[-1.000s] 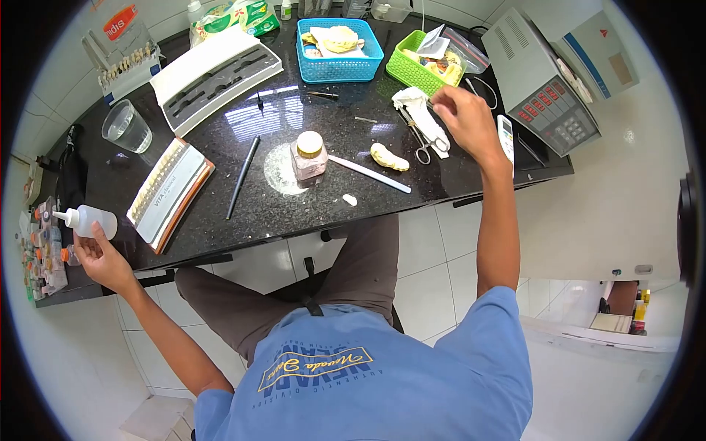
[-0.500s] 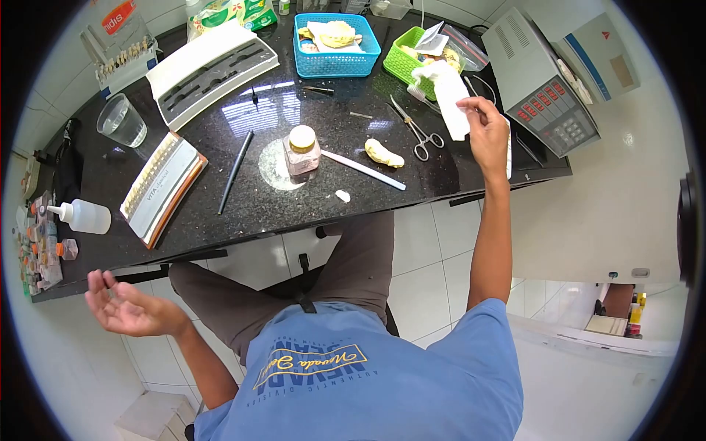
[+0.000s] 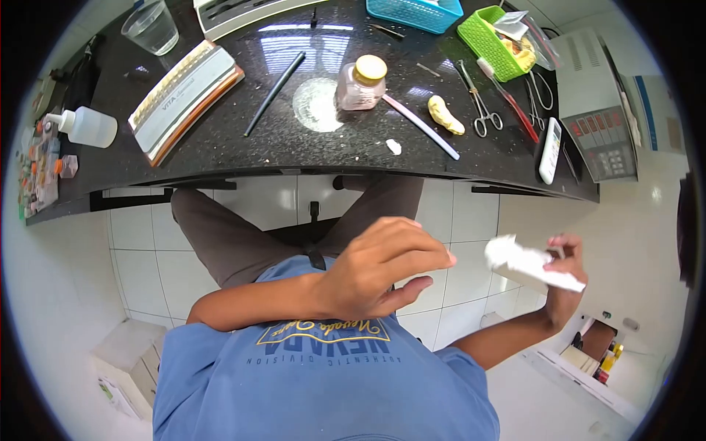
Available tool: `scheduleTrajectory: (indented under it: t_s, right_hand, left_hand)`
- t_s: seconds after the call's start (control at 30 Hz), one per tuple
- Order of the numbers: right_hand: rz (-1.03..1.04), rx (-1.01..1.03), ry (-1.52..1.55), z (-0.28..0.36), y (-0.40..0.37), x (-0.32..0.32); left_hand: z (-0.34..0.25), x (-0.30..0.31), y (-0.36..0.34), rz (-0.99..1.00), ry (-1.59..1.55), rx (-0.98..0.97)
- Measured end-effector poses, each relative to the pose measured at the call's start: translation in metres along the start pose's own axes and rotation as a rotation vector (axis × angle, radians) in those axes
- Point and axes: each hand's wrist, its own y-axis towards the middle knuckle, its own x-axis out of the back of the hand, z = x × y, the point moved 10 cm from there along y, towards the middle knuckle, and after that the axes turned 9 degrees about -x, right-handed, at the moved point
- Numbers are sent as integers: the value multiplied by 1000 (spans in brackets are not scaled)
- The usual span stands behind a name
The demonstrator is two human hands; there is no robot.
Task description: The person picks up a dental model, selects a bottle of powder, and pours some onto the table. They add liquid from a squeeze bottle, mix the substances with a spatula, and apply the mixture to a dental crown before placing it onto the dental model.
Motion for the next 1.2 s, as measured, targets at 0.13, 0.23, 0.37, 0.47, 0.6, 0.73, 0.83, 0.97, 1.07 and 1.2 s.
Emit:
scheduleTrajectory:
  t_s: [0.13,0.23,0.37,0.47,0.6,0.73,0.83,0.97,1.07,1.2]
  right_hand:
    - [-227,-660,306,-204,-71,6]
    - [15,-795,-1210,-229,-67,-39]
    - [-315,-619,4,-161,-39,-80]
    - [-189,-480,211,-78,10,-126]
    - [-167,-183,175,0,48,-161]
    - [-337,103,-252,55,65,-173]
    - [-291,151,-385,59,70,-191]
    - [-178,187,-481,60,70,-209]
    - [-132,218,-542,63,69,-217]
    - [-77,223,-620,63,68,-224]
  left_hand:
    - [29,-27,-26,93,-180,272]
    - [36,-30,-42,125,-158,338]
    - [48,-20,-61,120,-124,437]
    - [52,-14,-65,122,-116,478]
    - [45,-8,-71,92,-113,479]
    - [45,1,-84,69,-95,515]
    - [47,10,-92,45,-86,540]
    - [51,17,-99,60,-68,557]
    - [53,20,-101,68,-60,560]
    - [56,23,-104,66,-62,572]
